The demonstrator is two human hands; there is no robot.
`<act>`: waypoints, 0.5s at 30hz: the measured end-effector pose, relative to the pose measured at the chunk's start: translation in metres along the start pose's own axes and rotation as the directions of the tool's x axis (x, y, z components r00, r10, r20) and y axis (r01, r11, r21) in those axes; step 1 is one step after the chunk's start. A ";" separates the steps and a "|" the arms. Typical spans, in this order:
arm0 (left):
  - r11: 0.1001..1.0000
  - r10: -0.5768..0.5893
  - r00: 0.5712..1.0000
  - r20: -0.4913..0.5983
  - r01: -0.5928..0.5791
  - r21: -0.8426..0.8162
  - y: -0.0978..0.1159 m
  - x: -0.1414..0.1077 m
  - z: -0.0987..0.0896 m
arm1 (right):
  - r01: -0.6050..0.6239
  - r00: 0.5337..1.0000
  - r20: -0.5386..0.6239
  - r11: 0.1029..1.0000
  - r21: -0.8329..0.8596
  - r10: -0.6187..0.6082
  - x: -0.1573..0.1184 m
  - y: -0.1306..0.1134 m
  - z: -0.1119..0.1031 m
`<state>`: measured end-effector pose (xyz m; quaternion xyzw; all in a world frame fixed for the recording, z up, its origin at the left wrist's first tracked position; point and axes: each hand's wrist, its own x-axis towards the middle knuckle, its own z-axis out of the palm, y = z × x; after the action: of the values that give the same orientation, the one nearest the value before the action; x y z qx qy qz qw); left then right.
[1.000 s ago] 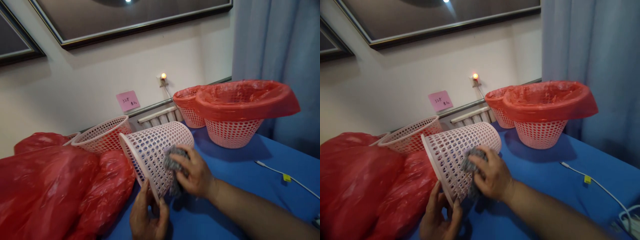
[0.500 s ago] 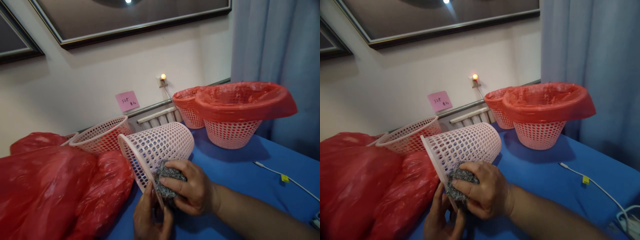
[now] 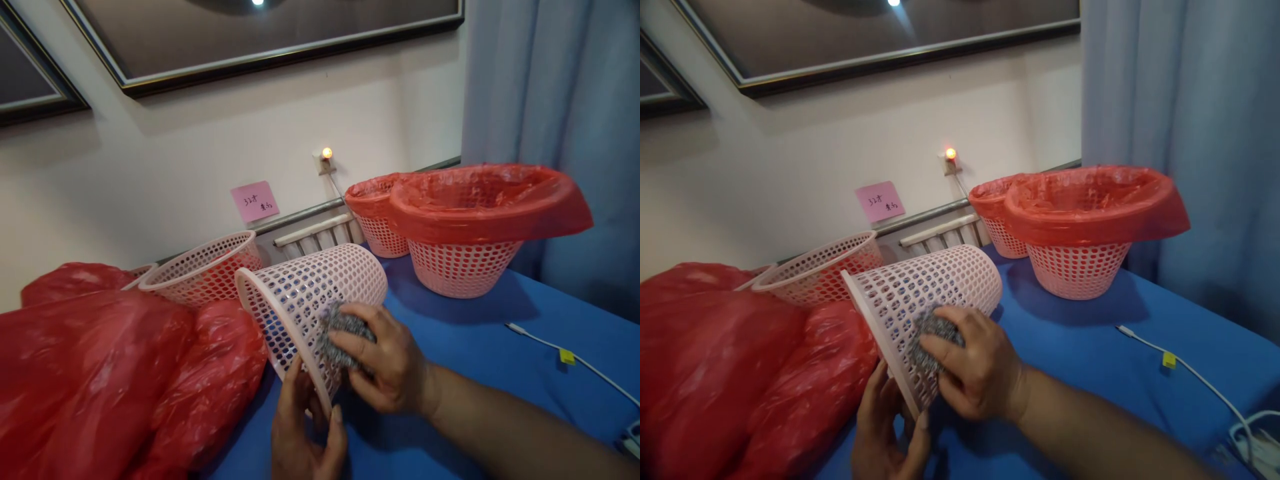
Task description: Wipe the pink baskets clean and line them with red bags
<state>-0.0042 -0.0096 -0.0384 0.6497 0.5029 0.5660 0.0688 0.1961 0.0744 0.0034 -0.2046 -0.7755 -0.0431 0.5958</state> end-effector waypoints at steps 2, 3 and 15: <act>0.997 -0.011 1.000 -0.008 0.010 -0.075 -0.002 0.002 -0.005 | 0.082 0.997 0.010 0.996 0.032 -0.082 0.000 -0.012 0.000; 0.996 -0.010 1.000 0.013 0.011 -0.091 -0.003 0.003 -0.009 | 0.116 0.993 0.014 0.993 0.038 -0.116 0.000 -0.015 0.000; 0.926 0.217 0.959 0.181 -0.261 0.272 0.011 0.025 -0.020 | -0.504 0.862 -0.175 0.846 -0.174 0.477 -0.001 0.058 0.000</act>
<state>-0.0181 -0.0062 -0.0071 0.7492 0.4917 0.4395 -0.0610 0.2176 0.1273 -0.0075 -0.4558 -0.6492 0.0147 0.6088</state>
